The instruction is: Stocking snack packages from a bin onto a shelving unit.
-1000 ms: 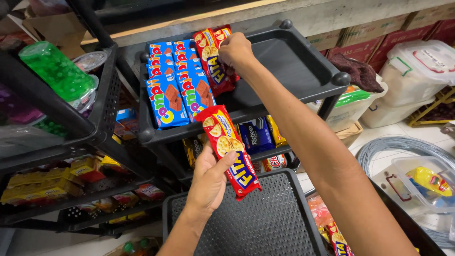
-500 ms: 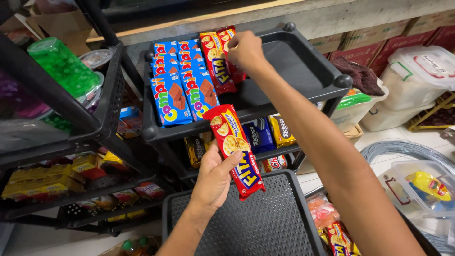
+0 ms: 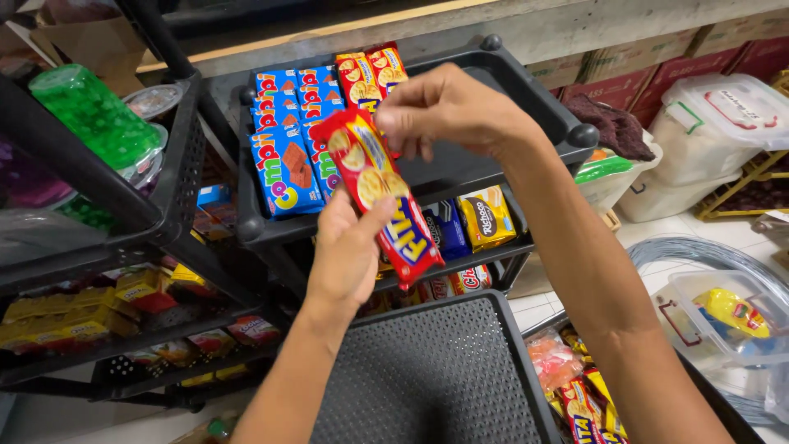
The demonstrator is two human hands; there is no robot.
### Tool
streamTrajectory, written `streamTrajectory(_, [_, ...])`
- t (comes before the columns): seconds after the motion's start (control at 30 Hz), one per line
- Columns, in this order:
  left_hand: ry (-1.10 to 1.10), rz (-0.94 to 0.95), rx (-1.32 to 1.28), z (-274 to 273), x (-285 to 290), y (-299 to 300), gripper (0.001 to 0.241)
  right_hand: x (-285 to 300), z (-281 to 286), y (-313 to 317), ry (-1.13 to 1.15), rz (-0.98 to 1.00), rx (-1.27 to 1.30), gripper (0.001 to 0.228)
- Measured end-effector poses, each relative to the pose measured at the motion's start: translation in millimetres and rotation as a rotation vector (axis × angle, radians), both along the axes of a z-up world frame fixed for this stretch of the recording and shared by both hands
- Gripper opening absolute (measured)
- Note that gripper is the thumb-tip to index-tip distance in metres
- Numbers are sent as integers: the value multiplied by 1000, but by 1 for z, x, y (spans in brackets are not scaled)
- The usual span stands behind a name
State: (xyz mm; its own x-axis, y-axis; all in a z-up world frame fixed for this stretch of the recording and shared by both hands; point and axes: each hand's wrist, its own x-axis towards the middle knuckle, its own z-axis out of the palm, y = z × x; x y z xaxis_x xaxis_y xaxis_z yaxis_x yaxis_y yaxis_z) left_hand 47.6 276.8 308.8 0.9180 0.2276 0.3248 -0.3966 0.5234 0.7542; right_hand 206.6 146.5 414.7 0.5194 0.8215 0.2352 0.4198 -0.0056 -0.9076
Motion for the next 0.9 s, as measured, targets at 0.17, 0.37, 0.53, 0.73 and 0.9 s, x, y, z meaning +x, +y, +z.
streamTrajectory(0.17, [-70,20,26,9,35,8,43,-8,-4,-5,-147,27,-83,33])
streamTrajectory(0.37, [-141,245,313,44,60,19,33,23,0,-3,15,-55,148,26])
streamTrajectory(0.53, [-53,885,1072,66,59,48,34,90,-4,-8,155,-370,371,28])
streamTrajectory(0.73, [200,851,1778,58,91,58,35,157,-55,22,145,-640,168,39])
streamTrajectory(0.9, [353,737,2049,53,112,50,37,172,-73,55,117,-635,3,36])
